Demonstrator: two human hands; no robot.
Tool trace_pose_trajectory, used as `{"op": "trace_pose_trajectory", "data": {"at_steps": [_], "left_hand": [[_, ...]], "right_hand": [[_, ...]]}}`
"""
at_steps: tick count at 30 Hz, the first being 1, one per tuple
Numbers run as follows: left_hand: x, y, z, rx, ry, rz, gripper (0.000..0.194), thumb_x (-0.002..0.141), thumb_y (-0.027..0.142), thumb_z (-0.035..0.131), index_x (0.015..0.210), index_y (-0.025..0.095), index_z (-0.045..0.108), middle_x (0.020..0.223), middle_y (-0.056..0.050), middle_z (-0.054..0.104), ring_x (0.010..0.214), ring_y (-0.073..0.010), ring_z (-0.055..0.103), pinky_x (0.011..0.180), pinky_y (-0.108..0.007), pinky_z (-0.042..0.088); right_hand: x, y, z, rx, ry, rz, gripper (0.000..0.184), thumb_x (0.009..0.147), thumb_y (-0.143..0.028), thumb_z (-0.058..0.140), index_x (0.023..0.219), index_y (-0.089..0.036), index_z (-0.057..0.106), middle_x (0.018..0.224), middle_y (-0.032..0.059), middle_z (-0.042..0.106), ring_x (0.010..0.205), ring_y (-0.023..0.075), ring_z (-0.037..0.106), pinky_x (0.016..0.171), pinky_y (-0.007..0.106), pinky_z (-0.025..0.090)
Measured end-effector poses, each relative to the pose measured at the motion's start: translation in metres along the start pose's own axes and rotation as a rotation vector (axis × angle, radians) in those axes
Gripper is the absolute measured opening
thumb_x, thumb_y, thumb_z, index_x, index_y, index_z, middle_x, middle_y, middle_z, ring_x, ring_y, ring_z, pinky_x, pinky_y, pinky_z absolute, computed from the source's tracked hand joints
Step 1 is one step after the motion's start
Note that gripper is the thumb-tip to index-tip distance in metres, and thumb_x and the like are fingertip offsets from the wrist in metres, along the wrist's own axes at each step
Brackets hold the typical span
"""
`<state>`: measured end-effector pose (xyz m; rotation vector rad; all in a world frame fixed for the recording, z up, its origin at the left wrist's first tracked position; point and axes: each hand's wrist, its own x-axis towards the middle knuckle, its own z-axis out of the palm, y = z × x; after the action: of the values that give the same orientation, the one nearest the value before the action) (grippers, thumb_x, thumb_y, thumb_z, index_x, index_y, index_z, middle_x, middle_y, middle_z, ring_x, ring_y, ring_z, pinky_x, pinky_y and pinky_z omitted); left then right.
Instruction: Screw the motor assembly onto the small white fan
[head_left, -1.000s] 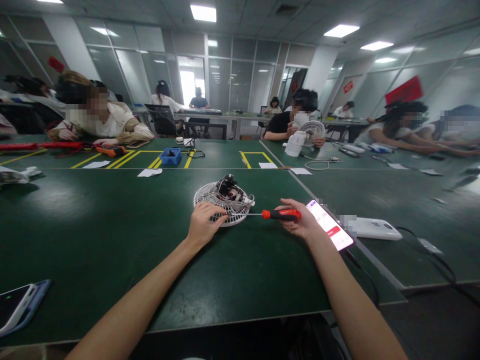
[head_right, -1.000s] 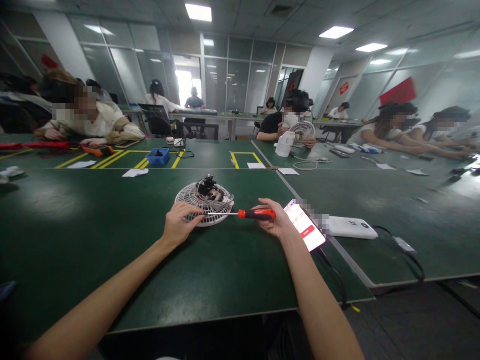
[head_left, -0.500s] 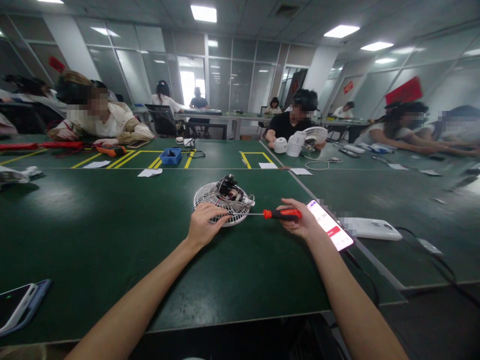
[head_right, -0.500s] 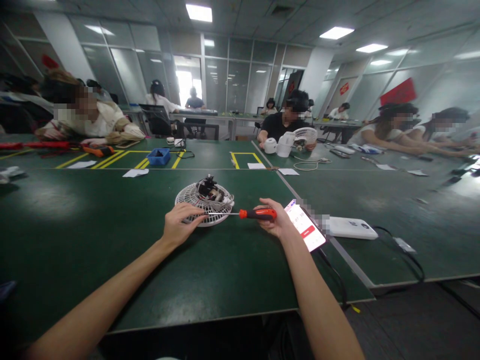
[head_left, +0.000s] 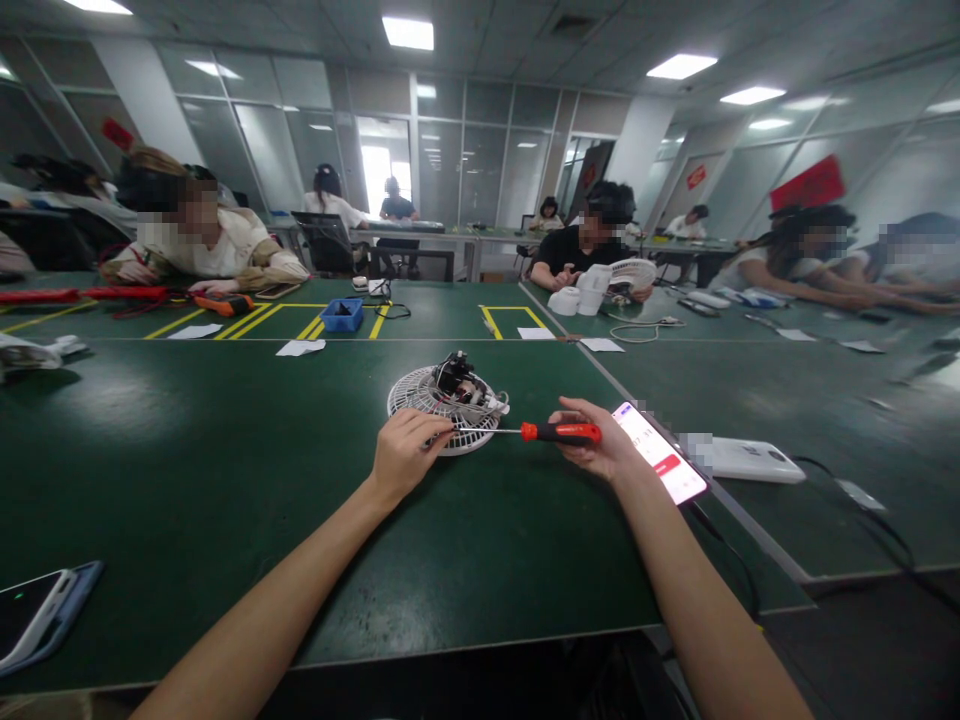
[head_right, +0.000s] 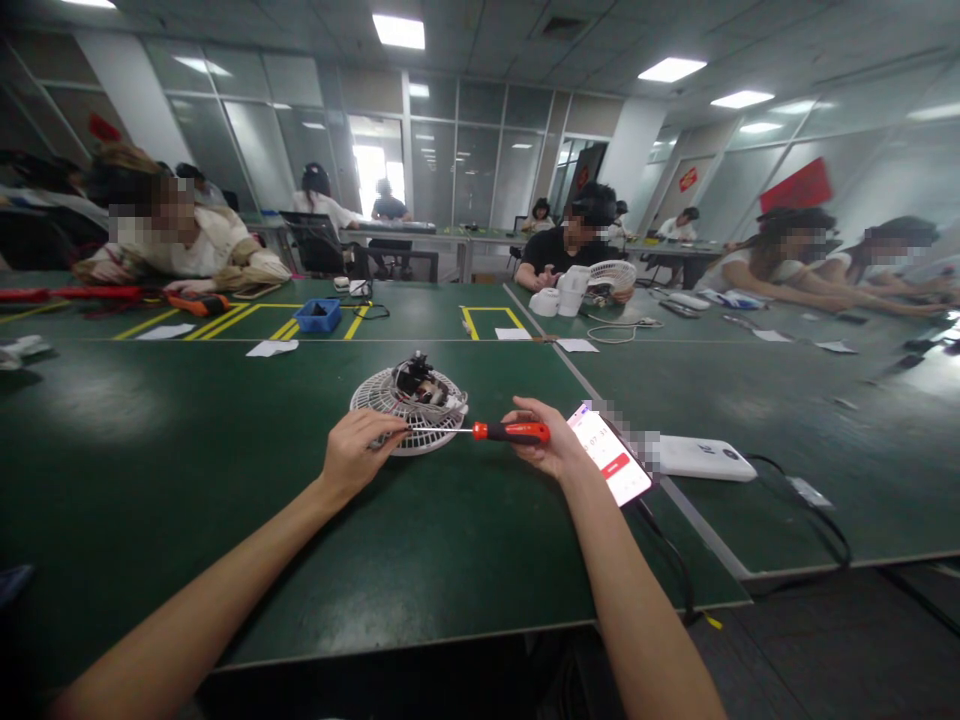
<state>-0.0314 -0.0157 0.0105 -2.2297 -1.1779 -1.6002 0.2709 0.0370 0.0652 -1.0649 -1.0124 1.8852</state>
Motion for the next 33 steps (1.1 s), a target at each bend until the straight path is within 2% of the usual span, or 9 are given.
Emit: {"op": "trace_pose_trajectory", "data": {"at_steps": [6,8,12,16,18,23,26,31,33], "left_hand": [[0.001,-0.001,-0.002,-0.029,0.098,-0.146,0.008,0.086,0.029,0.075,0.088,0.021,0.078,0.088,-0.005,0.080,0.079,-0.0197,0.073,0.080,-0.036,0.058],[0.003,-0.001,-0.002,-0.049,0.129,-0.212,0.009,0.085,0.029,0.076,0.088,0.020,0.078,0.087,-0.005,0.079,0.074,-0.0185,0.072,0.077,-0.034,0.058],[0.013,0.003,-0.003,-0.096,0.143,-0.345,0.016,0.080,0.030,0.080,0.090,0.018,0.079,0.080,-0.004,0.078,0.064,-0.0152,0.069,0.066,-0.028,0.056],[0.034,0.006,-0.004,-0.393,0.220,-0.629,0.025,0.079,0.038,0.080,0.090,0.016,0.079,0.077,-0.005,0.077,0.056,-0.0123,0.064,0.055,-0.023,0.052],[0.048,0.004,-0.005,-0.527,0.273,-0.709,0.028,0.077,0.041,0.080,0.088,0.015,0.079,0.081,-0.007,0.078,0.053,-0.0095,0.061,0.052,-0.022,0.051],[0.083,-0.014,-0.005,-0.756,0.327,-0.811,0.035,0.068,0.041,0.087,0.088,0.015,0.076,0.096,-0.008,0.077,0.051,-0.0045,0.057,0.050,-0.019,0.050],[0.097,-0.020,-0.001,-0.803,0.338,-0.822,0.037,0.069,0.041,0.087,0.092,0.015,0.073,0.099,-0.007,0.077,0.050,-0.0040,0.056,0.046,-0.018,0.047],[0.104,-0.012,0.013,-0.786,0.355,-0.786,0.056,0.071,0.036,0.087,0.120,0.021,0.064,0.094,-0.004,0.078,0.040,-0.0031,0.052,0.039,-0.017,0.042],[0.108,-0.006,0.017,-0.812,0.335,-0.784,0.055,0.072,0.035,0.087,0.120,0.022,0.063,0.094,-0.004,0.078,0.037,-0.0023,0.050,0.037,-0.016,0.040]], "right_hand": [[-0.010,-0.001,0.010,-0.090,-0.044,-0.044,0.016,0.075,-0.021,0.084,0.082,-0.013,0.072,0.071,0.0004,0.069,0.043,0.0065,0.060,0.036,0.011,0.049],[-0.009,-0.001,0.012,-0.112,-0.043,-0.046,0.017,0.073,-0.017,0.086,0.081,-0.013,0.071,0.070,-0.0006,0.068,0.044,0.0066,0.060,0.037,0.012,0.050],[0.000,-0.003,0.012,-0.108,0.014,-0.090,0.016,0.082,-0.018,0.081,0.075,-0.015,0.067,0.063,-0.0028,0.063,0.045,0.0066,0.058,0.038,0.012,0.052],[0.009,-0.010,0.016,-0.102,0.056,-0.119,0.016,0.089,-0.020,0.075,0.078,-0.015,0.065,0.063,0.0000,0.063,0.045,0.0084,0.059,0.038,0.013,0.053],[0.013,-0.014,0.023,-0.109,0.058,-0.140,0.014,0.090,-0.022,0.075,0.082,-0.015,0.066,0.066,0.0008,0.064,0.045,0.0091,0.060,0.039,0.015,0.055],[0.022,-0.012,0.044,-0.154,0.067,-0.356,0.016,0.090,-0.031,0.072,0.089,-0.016,0.068,0.074,-0.0004,0.063,0.046,0.0083,0.059,0.036,0.015,0.046],[0.029,-0.001,0.051,-0.204,0.066,-0.404,0.024,0.088,-0.042,0.072,0.090,-0.018,0.068,0.076,-0.0002,0.063,0.052,0.0093,0.059,0.042,0.017,0.046],[0.029,0.016,0.045,-0.289,0.134,-0.530,0.025,0.090,-0.047,0.066,0.093,-0.022,0.068,0.092,0.0008,0.063,0.069,0.0124,0.057,0.057,0.021,0.047],[0.023,0.018,0.043,-0.426,0.147,-0.579,0.026,0.086,-0.043,0.072,0.101,-0.024,0.065,0.100,0.0016,0.064,0.084,0.0165,0.060,0.069,0.024,0.051]]}}
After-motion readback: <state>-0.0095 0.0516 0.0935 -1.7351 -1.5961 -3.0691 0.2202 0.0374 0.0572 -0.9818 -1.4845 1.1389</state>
